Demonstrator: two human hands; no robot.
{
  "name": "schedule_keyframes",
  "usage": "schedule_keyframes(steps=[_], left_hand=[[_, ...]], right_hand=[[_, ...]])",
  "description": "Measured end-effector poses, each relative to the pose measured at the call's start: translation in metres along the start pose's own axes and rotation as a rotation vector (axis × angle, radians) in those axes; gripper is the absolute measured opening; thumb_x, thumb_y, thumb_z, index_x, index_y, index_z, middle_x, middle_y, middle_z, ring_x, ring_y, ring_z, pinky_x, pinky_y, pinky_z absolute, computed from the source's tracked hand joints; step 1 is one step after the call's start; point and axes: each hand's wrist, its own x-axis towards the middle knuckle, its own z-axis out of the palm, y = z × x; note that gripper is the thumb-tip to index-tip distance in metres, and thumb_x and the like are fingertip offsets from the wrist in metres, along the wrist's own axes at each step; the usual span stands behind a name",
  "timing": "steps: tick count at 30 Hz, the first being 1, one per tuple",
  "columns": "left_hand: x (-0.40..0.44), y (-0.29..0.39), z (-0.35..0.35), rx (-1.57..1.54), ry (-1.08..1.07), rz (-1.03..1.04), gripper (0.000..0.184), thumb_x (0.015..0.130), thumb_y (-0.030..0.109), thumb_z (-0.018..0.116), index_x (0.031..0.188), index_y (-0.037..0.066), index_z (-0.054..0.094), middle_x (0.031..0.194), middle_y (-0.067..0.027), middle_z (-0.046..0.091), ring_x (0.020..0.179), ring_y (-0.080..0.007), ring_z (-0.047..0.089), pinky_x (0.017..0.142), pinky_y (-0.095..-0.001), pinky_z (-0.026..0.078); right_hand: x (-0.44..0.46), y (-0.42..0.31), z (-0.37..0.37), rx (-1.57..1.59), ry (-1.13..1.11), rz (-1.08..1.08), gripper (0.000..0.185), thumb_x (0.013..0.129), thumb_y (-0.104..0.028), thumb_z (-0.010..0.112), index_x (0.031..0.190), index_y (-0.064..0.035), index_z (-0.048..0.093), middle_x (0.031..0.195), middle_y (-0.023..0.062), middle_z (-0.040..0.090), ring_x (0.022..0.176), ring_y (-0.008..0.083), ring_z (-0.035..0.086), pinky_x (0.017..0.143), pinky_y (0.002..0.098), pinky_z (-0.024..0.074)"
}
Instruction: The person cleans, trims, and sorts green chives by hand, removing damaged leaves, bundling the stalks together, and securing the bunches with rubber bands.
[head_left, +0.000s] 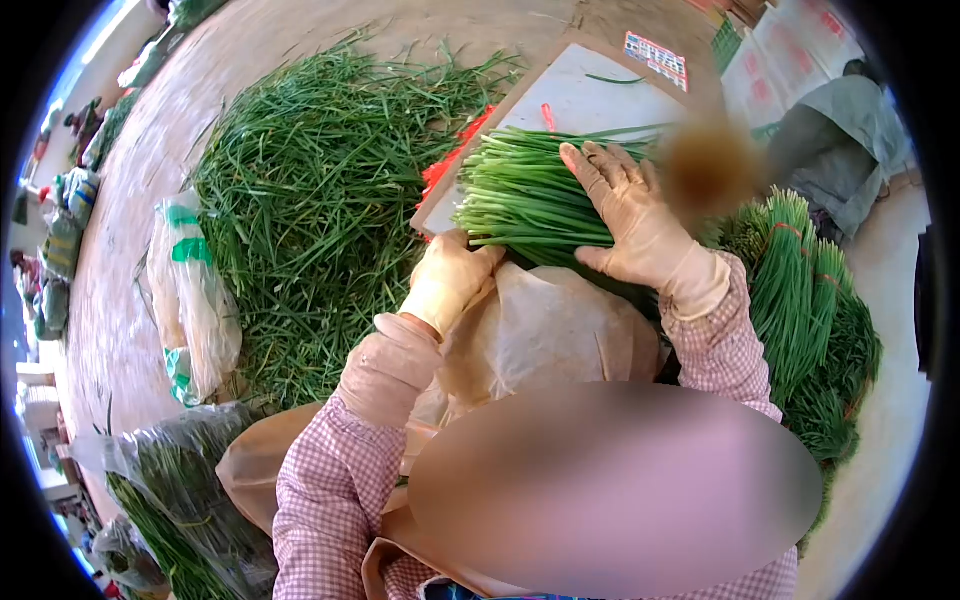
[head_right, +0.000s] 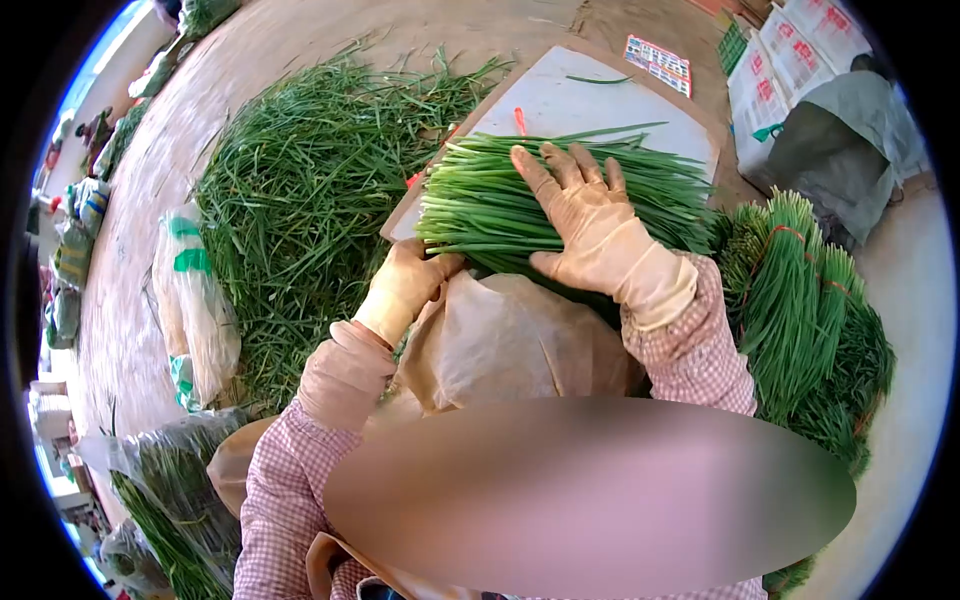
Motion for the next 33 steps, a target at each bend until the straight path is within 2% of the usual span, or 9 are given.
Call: schedule_keyframes(steps=[5,6,10,15,18,21,24,29,33], left_hand=[[0.008,-0.005,0.005,-0.197,0.044,0.230,0.023,0.079,0.019,0.069,0.088,-0.002,0.065,0.066,-0.0091,0.063,0.050,-0.0170,0.055,0.046,-0.0304,0.042],[0.003,0.019,0.000,-0.346,-0.014,-0.120,0.021,0.080,0.016,0.067,0.086,-0.003,0.063,0.066,-0.0119,0.063,0.051,-0.0200,0.058,0.046,-0.0329,0.045],[0.023,0.014,0.002,-0.542,-0.033,-0.170,0.007,0.081,0.007,0.065,0.086,0.003,0.063,0.063,-0.0069,0.061,0.040,-0.0096,0.041,0.036,-0.0248,0.027],[0.017,0.025,-0.004,-0.527,-0.141,-0.145,0.014,0.084,0.011,0.063,0.093,0.000,0.066,0.063,-0.0071,0.061,0.041,-0.0092,0.044,0.036,-0.0238,0.030],[0.019,0.018,-0.022,-0.496,-0.293,-0.075,0.020,0.084,0.016,0.066,0.096,0.001,0.069,0.066,-0.0056,0.064,0.045,-0.0096,0.051,0.039,-0.0245,0.036],[0.007,0.018,-0.034,-0.036,0.071,0.244,0.016,0.085,0.018,0.065,0.092,0.005,0.071,0.064,-0.0047,0.066,0.050,-0.0138,0.059,0.051,-0.0261,0.047],[-0.008,0.039,-0.049,0.588,0.533,0.922,0.033,0.078,0.014,0.071,0.110,0.004,0.065,0.095,-0.0109,0.069,0.080,-0.0221,0.066,0.073,-0.0327,0.052],[0.004,0.081,-0.011,0.895,0.176,1.231,0.087,0.067,0.024,0.079,0.143,0.015,0.038,0.142,-0.0111,0.041,0.131,-0.0337,0.039,0.108,-0.0553,0.027],[0.033,0.083,0.011,0.927,0.121,1.138,0.099,0.066,0.031,0.081,0.148,0.024,0.026,0.148,-0.0101,0.033,0.135,-0.0351,0.033,0.111,-0.0583,0.019]], right_hand=[[-0.004,-0.020,0.031,0.193,0.193,-0.034,0.101,0.071,-0.049,0.073,0.150,-0.0136,0.021,0.147,0.0260,0.029,0.136,0.0463,0.026,0.109,0.0630,0.0180],[0.004,-0.019,0.038,0.199,0.191,0.017,0.107,0.067,-0.053,0.075,0.150,-0.0144,0.020,0.148,0.0253,0.028,0.137,0.0457,0.024,0.109,0.0630,0.0174],[0.006,-0.024,0.046,0.091,0.177,0.059,0.117,0.062,-0.055,0.078,0.151,-0.0161,0.014,0.149,0.0242,0.025,0.138,0.0451,0.023,0.109,0.0637,0.0161],[0.022,-0.011,0.063,-0.024,0.327,0.070,0.105,0.061,-0.015,0.075,0.150,-0.0149,0.020,0.141,0.0183,0.039,0.131,0.0392,0.038,0.105,0.0572,0.0307],[0.035,0.006,0.047,-0.001,0.194,0.098,0.092,0.071,-0.017,0.070,0.149,-0.0113,0.022,0.144,0.0138,0.039,0.133,0.0320,0.039,0.107,0.0512,0.0313],[0.038,0.016,0.051,0.015,0.176,0.070,0.102,0.068,-0.029,0.079,0.149,-0.0077,0.021,0.145,0.0123,0.038,0.134,0.0296,0.037,0.109,0.0459,0.0312],[0.035,0.015,0.051,0.036,0.191,0.071,0.105,0.067,-0.031,0.081,0.148,-0.0052,0.020,0.145,0.0132,0.038,0.134,0.0297,0.036,0.110,0.0443,0.0302],[0.032,0.015,0.061,-0.017,0.269,0.044,0.105,0.068,-0.038,0.079,0.147,-0.0008,0.021,0.146,0.0160,0.036,0.136,0.0318,0.033,0.112,0.0444,0.0269],[0.012,0.015,0.045,-0.075,0.194,0.125,0.102,0.071,-0.049,0.074,0.145,0.0018,0.026,0.148,0.0173,0.033,0.139,0.0326,0.027,0.114,0.0439,0.0224]])
